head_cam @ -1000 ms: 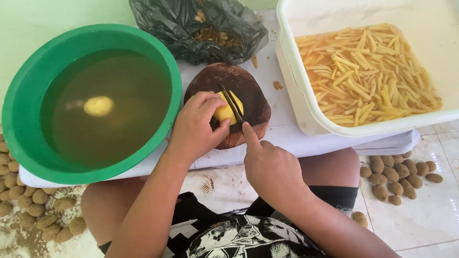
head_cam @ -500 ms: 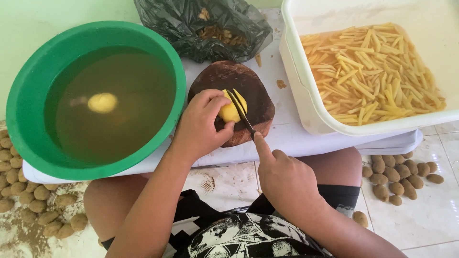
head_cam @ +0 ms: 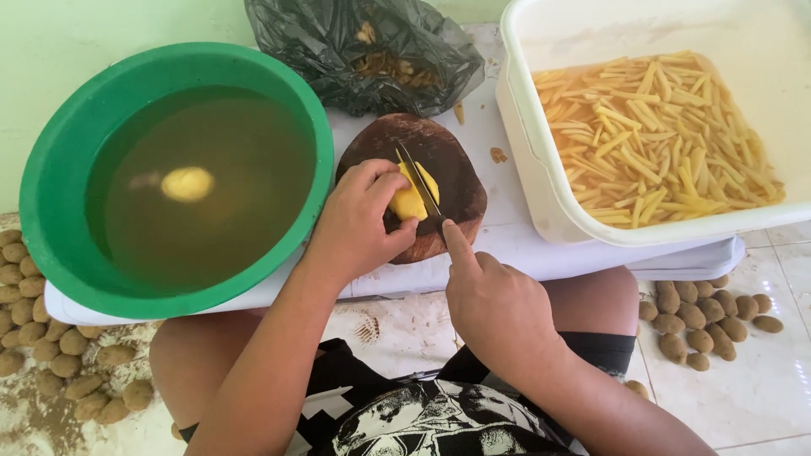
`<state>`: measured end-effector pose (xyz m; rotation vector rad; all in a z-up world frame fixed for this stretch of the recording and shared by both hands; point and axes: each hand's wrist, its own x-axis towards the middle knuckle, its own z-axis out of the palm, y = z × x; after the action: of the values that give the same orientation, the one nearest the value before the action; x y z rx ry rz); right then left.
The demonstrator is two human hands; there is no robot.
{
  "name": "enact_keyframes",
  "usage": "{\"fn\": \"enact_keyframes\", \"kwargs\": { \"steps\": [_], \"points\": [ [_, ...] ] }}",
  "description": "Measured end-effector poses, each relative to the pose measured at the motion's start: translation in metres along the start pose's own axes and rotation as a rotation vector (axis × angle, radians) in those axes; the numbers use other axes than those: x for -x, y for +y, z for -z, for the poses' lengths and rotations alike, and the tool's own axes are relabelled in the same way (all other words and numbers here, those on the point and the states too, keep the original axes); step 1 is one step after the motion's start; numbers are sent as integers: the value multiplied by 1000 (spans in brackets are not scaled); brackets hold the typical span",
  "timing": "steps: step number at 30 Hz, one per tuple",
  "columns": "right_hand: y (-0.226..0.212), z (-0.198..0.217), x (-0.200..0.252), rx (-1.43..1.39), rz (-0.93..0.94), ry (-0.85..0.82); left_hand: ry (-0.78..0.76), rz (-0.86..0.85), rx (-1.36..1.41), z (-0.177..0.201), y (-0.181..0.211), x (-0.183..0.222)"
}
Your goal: Slicing peeled potatoes into thin strips for French fries using a knife on a wooden block.
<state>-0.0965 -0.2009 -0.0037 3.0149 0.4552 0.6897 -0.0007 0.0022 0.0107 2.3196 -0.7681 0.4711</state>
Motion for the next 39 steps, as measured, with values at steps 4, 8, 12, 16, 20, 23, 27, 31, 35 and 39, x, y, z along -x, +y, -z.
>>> {"fn": "enact_keyframes", "kwargs": {
  "steps": [4, 8, 12, 16, 20, 23, 27, 31, 35, 39],
  "points": [
    [-3, 5, 0, 7, -10, 14, -3, -4, -2, -1, 0, 1],
    [-5, 14, 1, 13, -9, -32, 18, -27, -6, -2, -1, 3],
    [-5, 17, 4, 25, 32, -42, 6, -15, 5, -3, -2, 4],
    [-6, 23, 4, 18, 34, -100, 10, -26, 4, -4, -3, 4],
    [-5, 24, 7, 38, 43, -80, 25, -40, 22, -4, -5, 5],
    [-5, 24, 8, 34, 31, -91, 30, -41, 35, -5, -7, 5],
    [-4, 22, 10, 38, 40, -74, 36, -38, 40, -6, -7, 5],
    [-5, 21, 11, 24, 25, -107, 58, -56, 29, -7, -9, 6],
    [-4, 22, 11, 25, 26, -86, 51, -54, 17, -7, -9, 5],
    [-4, 21, 13, 28, 33, -68, 47, -50, 11, -8, -9, 6]
  ]
}}
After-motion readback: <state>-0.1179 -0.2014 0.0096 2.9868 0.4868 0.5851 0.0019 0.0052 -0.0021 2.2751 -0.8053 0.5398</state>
